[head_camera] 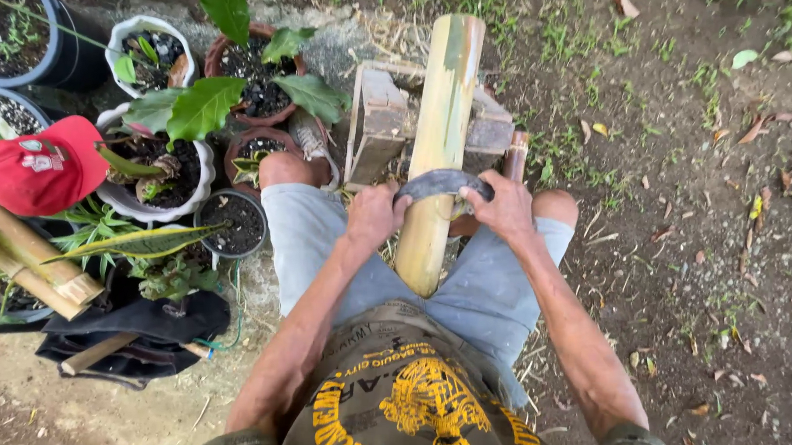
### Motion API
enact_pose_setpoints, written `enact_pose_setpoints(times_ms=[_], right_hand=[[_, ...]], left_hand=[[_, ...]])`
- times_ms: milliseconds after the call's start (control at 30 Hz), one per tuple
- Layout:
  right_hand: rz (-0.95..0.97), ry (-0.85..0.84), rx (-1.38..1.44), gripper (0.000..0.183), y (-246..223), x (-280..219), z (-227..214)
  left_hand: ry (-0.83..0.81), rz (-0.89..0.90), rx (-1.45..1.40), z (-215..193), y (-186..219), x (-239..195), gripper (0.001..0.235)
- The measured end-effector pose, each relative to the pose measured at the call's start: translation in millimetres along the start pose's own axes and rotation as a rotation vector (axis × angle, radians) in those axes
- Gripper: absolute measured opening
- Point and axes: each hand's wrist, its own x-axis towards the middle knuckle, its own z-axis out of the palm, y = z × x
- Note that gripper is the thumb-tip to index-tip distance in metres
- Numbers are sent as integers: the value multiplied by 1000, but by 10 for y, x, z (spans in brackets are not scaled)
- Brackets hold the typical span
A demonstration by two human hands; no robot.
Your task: The recorder uses a sickle to scrape and clean the outer surface of a bamboo stalk.
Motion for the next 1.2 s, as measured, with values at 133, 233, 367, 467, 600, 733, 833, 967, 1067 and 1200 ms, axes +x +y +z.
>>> enact_pose_setpoints(times_ms=[133,233,367,467,600,733,833,967,1067,1200], right_hand=[[-5,-23,-16,38,-15,137,-94],[-27,18,6,39,9,407,-162],[-2,79,19,36,-61,810,-274],[-15,156,21,34,-24,1074,-249],[-84,292,11,33,11,1415,-203],[-61,327,35,33,-37,1432,-179],[-50,352,90,31,-52,1416,-134],[-71,372,143,28,21,1376,-61],[-105,388,142,27,40,1116,5],[-99,369,106,30,-7,669,60]], left_hand=[[129,128,6,10,-39,288,30],[51,99,-75,-136,109,601,33],[49,68,14,-195,264,1111,24],[137,93,25,-149,263,1450,25],[156,105,88,-295,390,1810,23],[193,129,60,-262,336,1931,24],[316,242,65,-240,303,1928,22],[246,182,66,-206,290,1822,20],[290,236,82,-224,305,1525,19],[302,269,26,-150,231,1090,18]])
